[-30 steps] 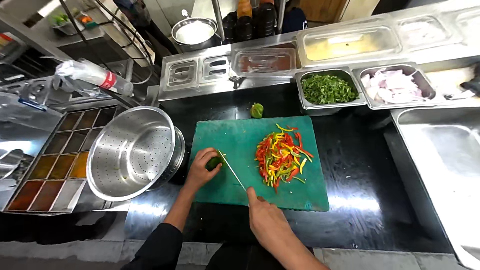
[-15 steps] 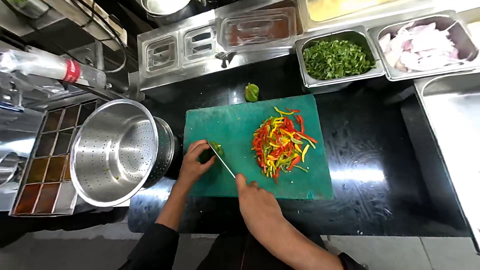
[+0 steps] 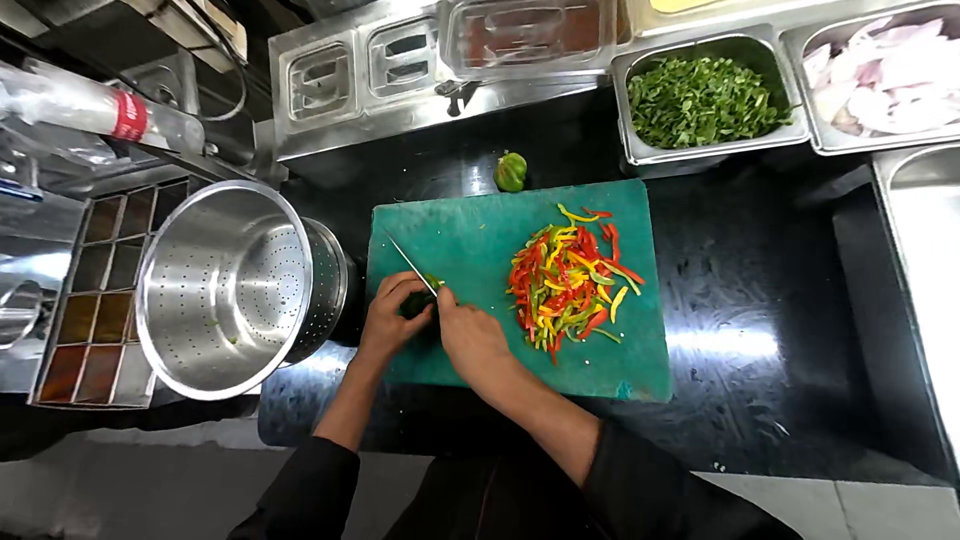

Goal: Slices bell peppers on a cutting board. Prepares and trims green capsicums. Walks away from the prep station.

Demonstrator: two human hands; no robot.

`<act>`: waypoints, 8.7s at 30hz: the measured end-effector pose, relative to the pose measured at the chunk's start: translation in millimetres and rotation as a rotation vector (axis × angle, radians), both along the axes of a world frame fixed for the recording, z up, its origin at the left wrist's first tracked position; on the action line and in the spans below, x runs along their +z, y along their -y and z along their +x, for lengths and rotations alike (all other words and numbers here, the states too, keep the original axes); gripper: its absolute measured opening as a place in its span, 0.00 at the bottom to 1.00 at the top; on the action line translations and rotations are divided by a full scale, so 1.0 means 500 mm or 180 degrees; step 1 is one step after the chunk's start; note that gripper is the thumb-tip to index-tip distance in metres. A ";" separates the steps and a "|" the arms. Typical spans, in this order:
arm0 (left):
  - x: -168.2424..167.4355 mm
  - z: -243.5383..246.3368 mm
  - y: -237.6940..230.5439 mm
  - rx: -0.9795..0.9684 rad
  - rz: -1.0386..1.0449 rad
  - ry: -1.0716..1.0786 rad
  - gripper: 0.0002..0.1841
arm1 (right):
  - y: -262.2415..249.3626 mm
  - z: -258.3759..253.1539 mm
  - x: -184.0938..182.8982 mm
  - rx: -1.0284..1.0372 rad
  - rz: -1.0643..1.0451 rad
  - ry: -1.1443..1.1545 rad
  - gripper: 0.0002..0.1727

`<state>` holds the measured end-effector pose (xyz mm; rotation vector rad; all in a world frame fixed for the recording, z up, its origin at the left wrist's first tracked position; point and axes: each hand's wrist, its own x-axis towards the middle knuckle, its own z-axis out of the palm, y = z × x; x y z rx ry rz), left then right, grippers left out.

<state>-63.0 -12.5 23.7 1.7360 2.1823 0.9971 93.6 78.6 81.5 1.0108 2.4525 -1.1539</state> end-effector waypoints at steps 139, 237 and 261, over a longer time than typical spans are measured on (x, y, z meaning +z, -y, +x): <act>0.022 0.080 0.023 0.1715 0.0032 0.1402 0.13 | 0.058 0.342 0.012 0.0123 -0.0584 0.0322 0.20; 0.034 0.080 -0.010 0.1874 -0.0325 0.2620 0.11 | 0.026 0.296 0.019 0.0356 -0.0641 0.0558 0.21; 0.008 0.141 -0.003 0.2262 -0.0199 0.2080 0.26 | 0.047 0.186 -0.001 0.0234 -0.0192 0.0809 0.21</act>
